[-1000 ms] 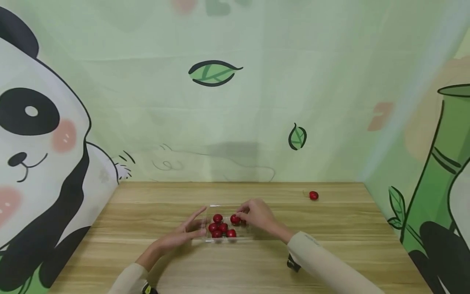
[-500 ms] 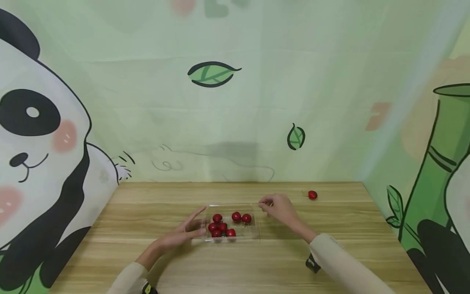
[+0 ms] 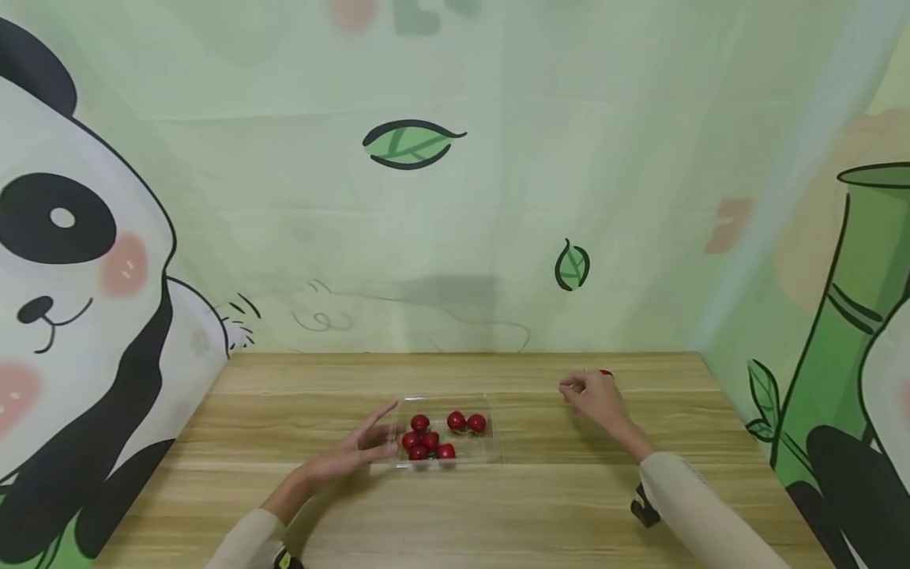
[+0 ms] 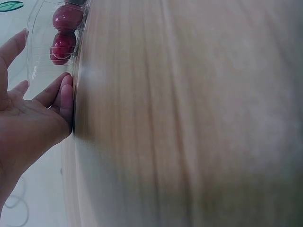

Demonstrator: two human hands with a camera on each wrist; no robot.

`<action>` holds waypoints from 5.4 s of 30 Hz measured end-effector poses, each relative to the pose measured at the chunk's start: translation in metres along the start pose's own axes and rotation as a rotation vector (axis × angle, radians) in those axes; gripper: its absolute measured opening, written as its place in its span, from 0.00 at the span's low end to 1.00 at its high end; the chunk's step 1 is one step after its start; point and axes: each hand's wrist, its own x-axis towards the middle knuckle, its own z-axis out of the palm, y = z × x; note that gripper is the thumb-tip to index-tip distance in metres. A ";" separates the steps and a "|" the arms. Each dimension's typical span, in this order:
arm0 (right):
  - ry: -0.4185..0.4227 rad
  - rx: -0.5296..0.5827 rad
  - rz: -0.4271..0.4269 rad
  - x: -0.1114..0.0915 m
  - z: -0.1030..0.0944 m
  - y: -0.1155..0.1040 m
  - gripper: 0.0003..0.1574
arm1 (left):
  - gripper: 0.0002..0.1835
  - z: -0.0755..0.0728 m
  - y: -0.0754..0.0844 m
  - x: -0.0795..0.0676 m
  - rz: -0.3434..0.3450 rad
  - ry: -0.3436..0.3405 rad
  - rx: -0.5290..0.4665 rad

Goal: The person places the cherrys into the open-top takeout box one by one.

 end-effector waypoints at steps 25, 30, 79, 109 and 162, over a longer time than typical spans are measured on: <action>0.030 -0.072 0.244 0.015 0.007 0.059 0.33 | 0.45 0.004 0.000 0.001 0.025 -0.008 0.008; 0.043 -0.082 0.212 0.018 0.010 0.058 0.28 | 0.45 0.001 0.001 0.000 0.015 -0.007 0.001; 0.163 -0.118 0.278 -0.016 -0.022 0.059 0.18 | 0.45 -0.001 0.000 0.000 -0.007 -0.004 -0.010; 0.015 0.101 0.014 -0.018 -0.003 -0.042 0.13 | 0.46 0.000 -0.003 0.000 0.006 -0.005 -0.011; -0.421 0.165 -0.210 -0.020 0.073 -0.092 0.08 | 0.45 0.001 0.000 -0.001 -0.006 0.006 -0.016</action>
